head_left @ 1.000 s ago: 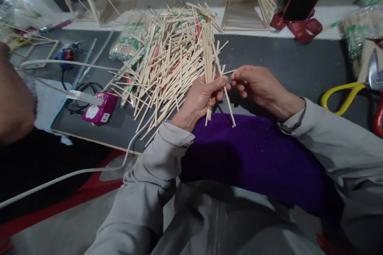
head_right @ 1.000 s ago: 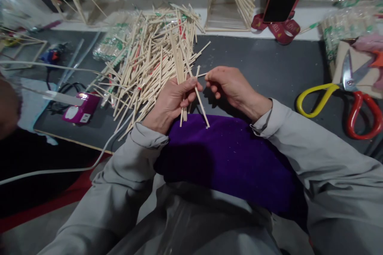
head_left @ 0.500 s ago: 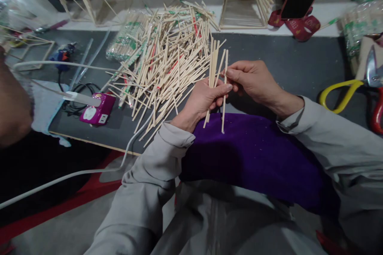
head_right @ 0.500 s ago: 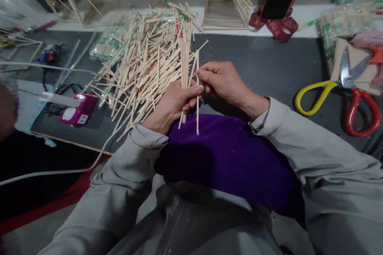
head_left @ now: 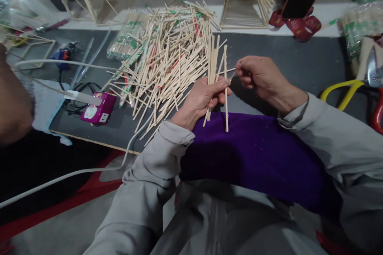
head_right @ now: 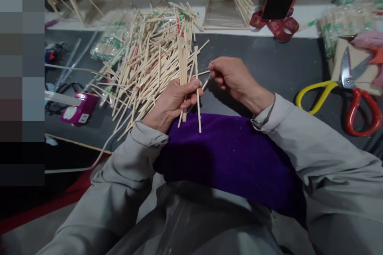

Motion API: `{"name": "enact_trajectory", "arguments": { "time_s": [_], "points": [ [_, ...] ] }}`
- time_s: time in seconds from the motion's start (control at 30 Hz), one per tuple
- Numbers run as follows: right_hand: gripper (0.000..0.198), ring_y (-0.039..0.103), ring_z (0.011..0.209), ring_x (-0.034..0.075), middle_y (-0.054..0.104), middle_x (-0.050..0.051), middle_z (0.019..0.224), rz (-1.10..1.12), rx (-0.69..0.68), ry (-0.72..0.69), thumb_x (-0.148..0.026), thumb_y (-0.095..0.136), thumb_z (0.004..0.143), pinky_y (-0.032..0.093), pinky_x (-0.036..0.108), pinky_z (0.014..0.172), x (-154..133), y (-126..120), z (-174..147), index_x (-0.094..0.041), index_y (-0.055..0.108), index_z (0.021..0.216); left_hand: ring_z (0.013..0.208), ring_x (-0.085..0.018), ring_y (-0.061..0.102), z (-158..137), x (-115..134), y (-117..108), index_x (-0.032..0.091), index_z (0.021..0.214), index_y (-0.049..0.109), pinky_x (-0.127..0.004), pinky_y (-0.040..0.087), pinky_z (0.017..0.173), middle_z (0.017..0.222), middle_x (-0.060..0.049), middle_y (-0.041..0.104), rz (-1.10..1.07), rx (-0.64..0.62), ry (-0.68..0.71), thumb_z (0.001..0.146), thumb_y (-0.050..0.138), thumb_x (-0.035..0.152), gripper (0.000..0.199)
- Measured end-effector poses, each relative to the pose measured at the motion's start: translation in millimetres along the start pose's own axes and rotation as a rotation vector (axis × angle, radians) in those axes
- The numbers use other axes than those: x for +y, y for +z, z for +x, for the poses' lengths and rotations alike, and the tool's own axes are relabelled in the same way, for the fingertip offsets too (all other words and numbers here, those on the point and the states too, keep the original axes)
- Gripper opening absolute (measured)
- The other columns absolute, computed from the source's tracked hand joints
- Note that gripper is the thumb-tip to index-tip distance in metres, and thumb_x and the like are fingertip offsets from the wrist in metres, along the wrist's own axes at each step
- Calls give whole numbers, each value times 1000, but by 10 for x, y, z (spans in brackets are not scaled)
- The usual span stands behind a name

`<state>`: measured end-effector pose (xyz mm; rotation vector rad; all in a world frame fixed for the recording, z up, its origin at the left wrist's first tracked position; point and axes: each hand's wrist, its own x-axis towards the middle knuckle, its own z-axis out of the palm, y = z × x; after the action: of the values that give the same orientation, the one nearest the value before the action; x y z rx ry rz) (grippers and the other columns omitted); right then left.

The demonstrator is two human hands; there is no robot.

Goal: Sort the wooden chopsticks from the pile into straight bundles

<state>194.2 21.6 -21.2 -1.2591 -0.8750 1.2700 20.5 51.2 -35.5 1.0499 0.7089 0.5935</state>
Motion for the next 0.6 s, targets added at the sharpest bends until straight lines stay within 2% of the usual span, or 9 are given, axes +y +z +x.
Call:
{"name": "enact_trajectory", "arguments": {
  "time_s": [0.13,0.23,0.33,0.43,0.6],
  "points": [
    [23,31,41,5,47,-2,60,107,1,67,-26,61,85,23,19,34,-36,-152,67,-18,50,66,35,0,47,9,20,-5,11,76,62,-13,20,30,60,0,67,-3,40,-23,87,68,24,18],
    [30,36,43,6,48,-1,59,78,-49,27,-30,65,86,26,19,34,-27,-148,40,-19,48,64,35,-1,47,2,27,8,11,76,62,-14,20,30,59,0,66,-5,55,-19,88,66,20,16],
    [24,47,49,6,57,2,67,32,-62,-37,-24,68,86,32,17,36,9,-84,-3,-17,56,67,35,-1,47,-3,18,13,12,75,62,-14,20,30,59,1,67,16,58,-22,85,71,24,17],
    [12,55,55,7,64,5,74,7,-69,-15,-16,71,84,39,16,40,37,-35,-10,-15,64,75,33,0,42,3,-2,10,14,74,61,-15,20,30,57,2,66,62,68,-42,78,79,32,26],
    [14,52,51,5,63,3,70,9,-85,-6,-18,73,84,38,15,38,31,17,9,-14,66,73,34,-1,44,18,-37,3,15,72,60,-15,21,30,57,2,65,75,87,-43,75,81,33,28]
  ]
}}
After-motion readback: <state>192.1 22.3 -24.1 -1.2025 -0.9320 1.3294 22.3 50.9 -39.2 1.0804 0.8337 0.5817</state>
